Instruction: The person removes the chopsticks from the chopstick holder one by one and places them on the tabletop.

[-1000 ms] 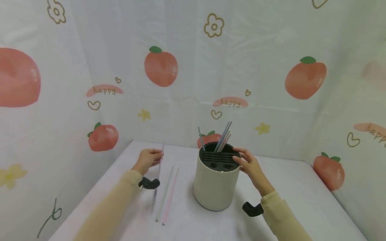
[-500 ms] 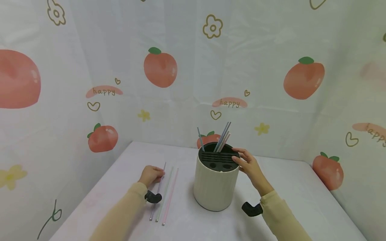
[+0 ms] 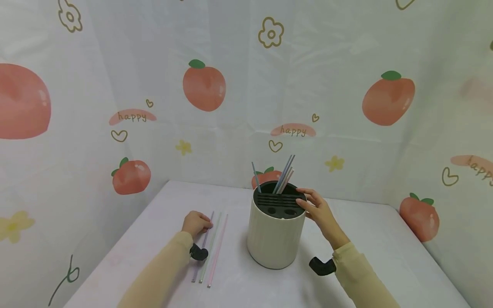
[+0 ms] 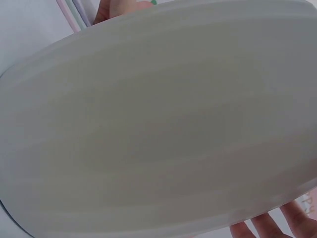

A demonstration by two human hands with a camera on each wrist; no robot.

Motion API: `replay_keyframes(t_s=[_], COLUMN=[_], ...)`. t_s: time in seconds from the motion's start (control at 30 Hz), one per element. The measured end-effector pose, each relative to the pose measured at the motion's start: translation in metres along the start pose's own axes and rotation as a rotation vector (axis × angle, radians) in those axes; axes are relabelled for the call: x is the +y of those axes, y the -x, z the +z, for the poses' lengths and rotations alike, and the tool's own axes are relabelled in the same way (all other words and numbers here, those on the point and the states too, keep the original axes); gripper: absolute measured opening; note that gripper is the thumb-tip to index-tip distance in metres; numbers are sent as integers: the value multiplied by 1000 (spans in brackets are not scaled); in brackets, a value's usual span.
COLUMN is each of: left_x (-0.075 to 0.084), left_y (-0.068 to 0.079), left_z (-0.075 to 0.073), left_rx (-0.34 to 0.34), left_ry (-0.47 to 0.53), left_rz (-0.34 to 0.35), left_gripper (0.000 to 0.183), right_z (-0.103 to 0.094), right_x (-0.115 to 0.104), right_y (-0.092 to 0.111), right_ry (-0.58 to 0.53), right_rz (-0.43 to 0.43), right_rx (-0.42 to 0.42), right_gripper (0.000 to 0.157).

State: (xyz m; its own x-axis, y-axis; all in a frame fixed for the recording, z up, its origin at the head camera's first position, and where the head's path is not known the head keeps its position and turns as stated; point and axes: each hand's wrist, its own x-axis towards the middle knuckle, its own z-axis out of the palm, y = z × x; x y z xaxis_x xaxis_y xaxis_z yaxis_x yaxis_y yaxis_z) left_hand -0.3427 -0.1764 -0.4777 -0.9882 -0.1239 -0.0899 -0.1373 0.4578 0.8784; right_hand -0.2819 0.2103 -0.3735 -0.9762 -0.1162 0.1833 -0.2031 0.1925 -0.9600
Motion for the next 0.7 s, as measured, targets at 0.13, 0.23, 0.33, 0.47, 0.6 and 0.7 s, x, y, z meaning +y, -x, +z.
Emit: replay_keyframes(t_s=[0.13, 0.23, 0.33, 0.47, 0.6, 0.7], left_x=[2, 3, 4, 3, 11, 30], left_y=[1, 3, 3, 4, 8, 11], left_z=[1, 0, 0, -1, -3, -5], left_rx=[8, 6, 1, -10, -23, -46], left_ry=[-26, -27, -11, 33, 127, 218], left_rz=[11, 10, 4, -14, -21, 27], left_gripper=[15, 14, 14, 19, 27, 33], right_z=[0, 0, 0, 0, 0, -1], right_x=[-1, -1, -1, -1, -1, -1], right_y=[0, 0, 0, 1, 1, 1], right_ry=[-1, -5, -7, -11, -13, -13], right_rz=[-3, -3, 3, 8, 2, -5], right_rx=[0, -1, 0, -4, -5, -5], right_gripper=[46, 46, 47, 47, 46, 46])
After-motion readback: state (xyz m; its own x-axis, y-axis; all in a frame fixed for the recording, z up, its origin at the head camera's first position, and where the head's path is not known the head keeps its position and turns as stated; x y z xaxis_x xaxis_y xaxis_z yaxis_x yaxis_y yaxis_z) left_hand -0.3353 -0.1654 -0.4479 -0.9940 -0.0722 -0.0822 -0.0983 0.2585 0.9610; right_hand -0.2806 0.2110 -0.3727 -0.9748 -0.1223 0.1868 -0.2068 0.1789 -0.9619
